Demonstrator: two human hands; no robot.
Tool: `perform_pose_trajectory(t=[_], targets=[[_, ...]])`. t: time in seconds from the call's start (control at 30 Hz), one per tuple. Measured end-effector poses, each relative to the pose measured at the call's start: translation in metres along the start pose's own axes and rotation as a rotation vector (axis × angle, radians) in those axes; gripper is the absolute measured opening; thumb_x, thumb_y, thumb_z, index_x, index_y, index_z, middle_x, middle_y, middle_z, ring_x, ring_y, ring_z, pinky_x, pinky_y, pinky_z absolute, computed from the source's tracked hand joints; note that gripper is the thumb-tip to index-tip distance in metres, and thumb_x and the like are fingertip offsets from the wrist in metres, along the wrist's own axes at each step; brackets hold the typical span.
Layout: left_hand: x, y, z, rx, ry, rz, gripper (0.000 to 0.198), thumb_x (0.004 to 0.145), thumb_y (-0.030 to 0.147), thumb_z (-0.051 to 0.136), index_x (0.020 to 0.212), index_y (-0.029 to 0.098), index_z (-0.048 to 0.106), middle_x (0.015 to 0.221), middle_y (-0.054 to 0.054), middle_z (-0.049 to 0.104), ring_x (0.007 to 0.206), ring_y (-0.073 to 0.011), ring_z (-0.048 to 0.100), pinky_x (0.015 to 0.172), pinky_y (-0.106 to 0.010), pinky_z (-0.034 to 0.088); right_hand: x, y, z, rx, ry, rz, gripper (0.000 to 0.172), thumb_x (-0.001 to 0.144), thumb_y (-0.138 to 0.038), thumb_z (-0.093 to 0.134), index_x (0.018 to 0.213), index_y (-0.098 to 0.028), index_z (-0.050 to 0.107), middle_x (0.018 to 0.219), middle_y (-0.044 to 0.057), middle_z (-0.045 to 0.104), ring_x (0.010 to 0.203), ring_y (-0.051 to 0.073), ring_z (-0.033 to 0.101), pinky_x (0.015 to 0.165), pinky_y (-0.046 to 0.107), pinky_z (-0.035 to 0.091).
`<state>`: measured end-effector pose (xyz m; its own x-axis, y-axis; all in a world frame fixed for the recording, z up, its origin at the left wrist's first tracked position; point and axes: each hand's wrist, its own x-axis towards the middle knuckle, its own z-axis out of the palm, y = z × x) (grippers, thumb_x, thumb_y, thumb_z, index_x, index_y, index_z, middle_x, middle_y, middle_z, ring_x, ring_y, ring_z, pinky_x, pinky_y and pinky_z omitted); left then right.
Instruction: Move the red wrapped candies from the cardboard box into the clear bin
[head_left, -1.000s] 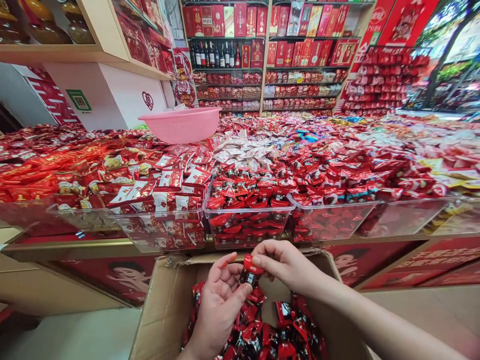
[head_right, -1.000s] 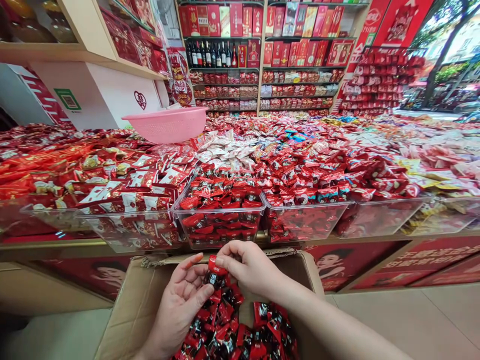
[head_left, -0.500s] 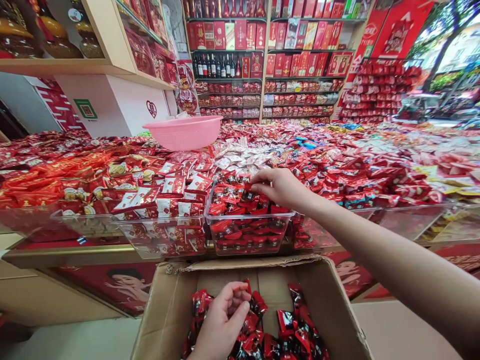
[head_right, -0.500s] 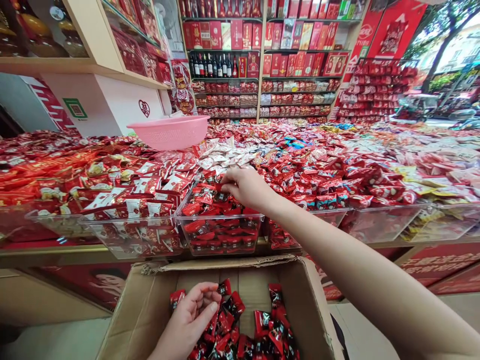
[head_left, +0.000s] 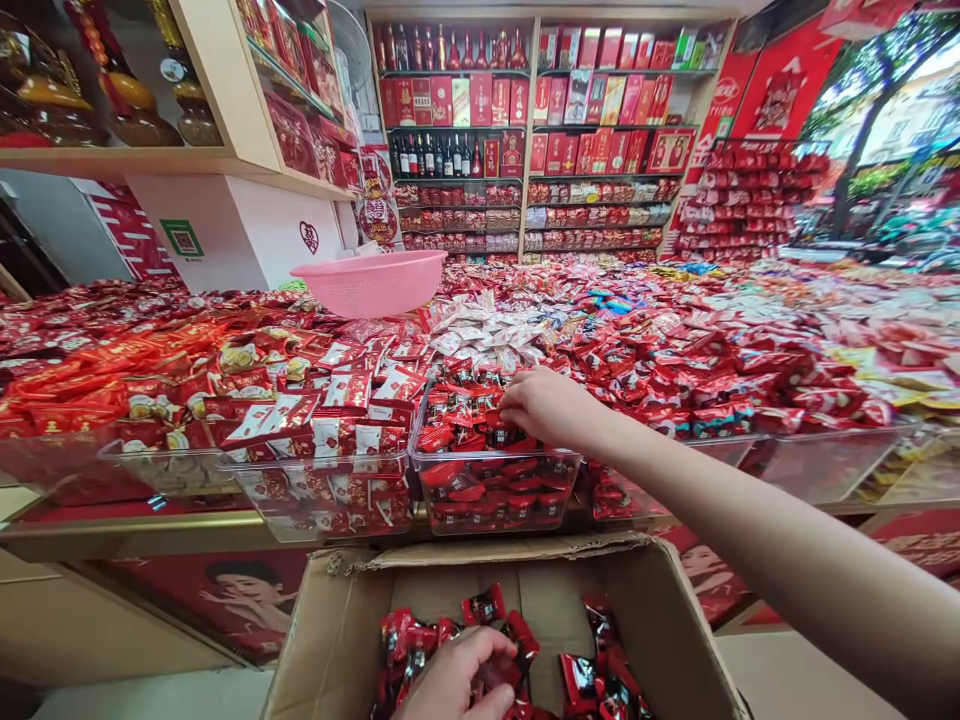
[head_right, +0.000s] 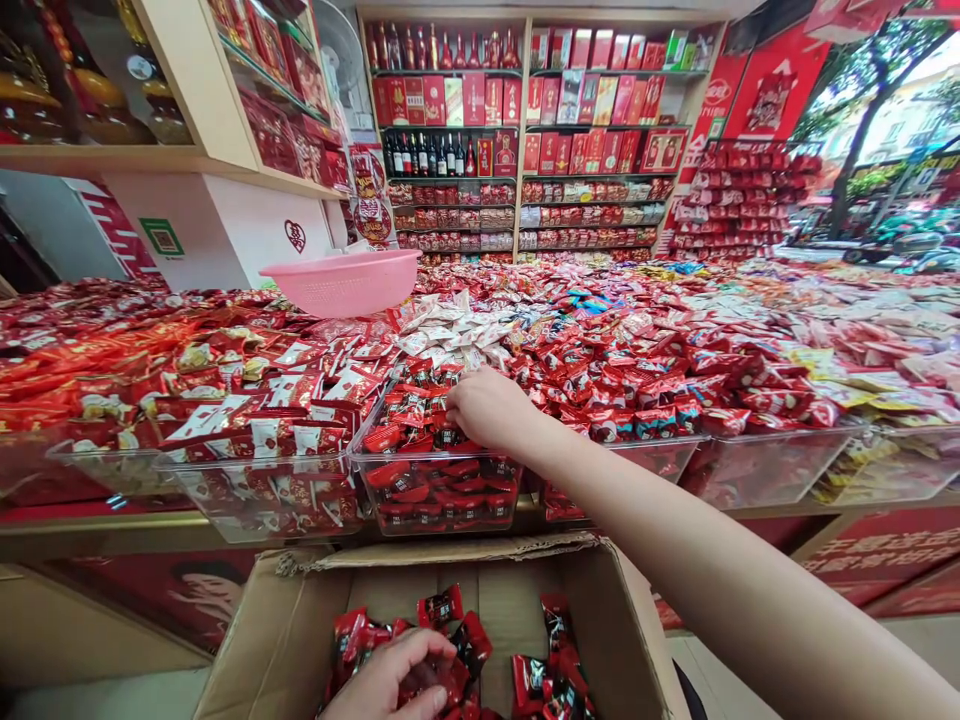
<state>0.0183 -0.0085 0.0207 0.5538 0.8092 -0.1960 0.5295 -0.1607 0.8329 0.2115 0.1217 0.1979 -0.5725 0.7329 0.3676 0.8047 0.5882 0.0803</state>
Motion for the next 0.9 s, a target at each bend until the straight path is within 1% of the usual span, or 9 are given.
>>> perform_pose_trajectory(t=[0.17,0.27,0.37,0.43,0.5,0.57,0.73,0.83,0.9], targets=[[0.000,-0.016,-0.012,0.319,0.092,0.015,0.025,0.069,0.020,0.046,0.090,0.024,0.057,0.097,-0.004,0.055,0.092,-0.0200,0.048,0.081,-0.029,0.035,-0.022,-0.023,-0.027,0.078,0.204,0.096,0.024,0.078,-0.028,0.042,0.082,-0.014,0.060,0.083,0.009,0.055,0.080,0.017,0.047,0.070,0.029,0.036],[0.003,-0.033,-0.011,0.471,0.159,-0.086,0.034,0.065,0.019,0.049,0.098,0.024,0.055,0.108,-0.006,0.050,0.100,-0.0244,0.042,0.084,-0.034,0.031,-0.056,-0.058,-0.019,0.291,0.071,0.005,0.026,0.080,-0.028,0.036,0.077,-0.016,0.059,0.072,0.005,0.056,0.069,0.014,0.048,0.064,0.027,0.037],[0.008,-0.044,-0.003,0.586,0.150,-0.165,0.054,0.058,0.018,0.053,0.111,0.025,0.047,0.117,-0.008,0.044,0.106,-0.0287,0.037,0.086,-0.039,0.027,-0.097,-0.093,0.036,0.530,-0.293,-0.120,0.020,0.075,-0.029,0.043,0.075,-0.021,0.061,0.069,0.003,0.059,0.065,0.015,0.051,0.059,0.025,0.040],[0.012,-0.047,0.003,0.639,0.157,-0.209,0.061,0.055,0.014,0.051,0.115,0.025,0.044,0.117,-0.009,0.045,0.106,-0.0297,0.037,0.086,-0.042,0.025,-0.119,-0.109,0.091,0.609,-0.477,-0.006,0.033,0.063,-0.034,0.057,0.092,-0.019,0.059,0.090,0.009,0.058,0.079,0.022,0.053,0.067,0.029,0.042],[0.014,-0.049,0.007,0.629,0.161,-0.197,0.063,0.054,0.011,0.049,0.116,0.026,0.043,0.113,-0.008,0.049,0.103,-0.0277,0.041,0.086,-0.041,0.024,-0.135,-0.117,0.143,0.623,-0.520,0.188,0.067,0.052,-0.031,0.066,0.115,-0.018,0.045,0.118,0.014,0.042,0.102,0.030,0.042,0.080,0.035,0.037],[0.013,-0.050,0.009,0.569,0.162,-0.162,0.061,0.056,0.009,0.046,0.115,0.027,0.043,0.107,-0.005,0.053,0.099,-0.0246,0.044,0.086,-0.039,0.026,-0.144,-0.122,0.181,0.612,-0.511,0.295,0.078,0.049,-0.022,0.065,0.121,-0.021,0.035,0.127,0.014,0.032,0.111,0.032,0.032,0.086,0.038,0.032],[0.005,-0.053,0.008,0.399,0.155,-0.092,0.038,0.060,0.010,0.048,0.094,0.024,0.058,0.089,-0.004,0.058,0.087,-0.0216,0.050,0.078,-0.032,0.034,-0.155,-0.126,0.207,0.734,-0.398,0.473,0.072,0.051,-0.010,0.052,0.120,-0.019,0.034,0.103,0.009,0.053,0.095,0.022,0.048,0.075,0.027,0.037],[0.002,-0.053,0.006,0.232,0.207,-0.006,0.020,0.066,0.014,0.047,0.078,0.021,0.060,0.081,-0.004,0.056,0.080,-0.0182,0.051,0.072,-0.028,0.039,-0.159,-0.124,0.206,0.829,-0.377,0.582,0.045,0.056,-0.013,0.048,0.101,-0.018,0.047,0.077,0.003,0.059,0.071,0.017,0.054,0.060,0.023,0.038],[0.002,-0.053,0.006,0.115,0.285,0.028,0.013,0.068,0.017,0.047,0.076,0.020,0.057,0.086,-0.004,0.056,0.083,-0.0178,0.051,0.075,-0.027,0.039,-0.160,-0.122,0.207,0.836,-0.312,0.609,0.025,0.058,-0.015,0.048,0.083,-0.019,0.051,0.075,0.002,0.058,0.069,0.016,0.052,0.059,0.023,0.036]])
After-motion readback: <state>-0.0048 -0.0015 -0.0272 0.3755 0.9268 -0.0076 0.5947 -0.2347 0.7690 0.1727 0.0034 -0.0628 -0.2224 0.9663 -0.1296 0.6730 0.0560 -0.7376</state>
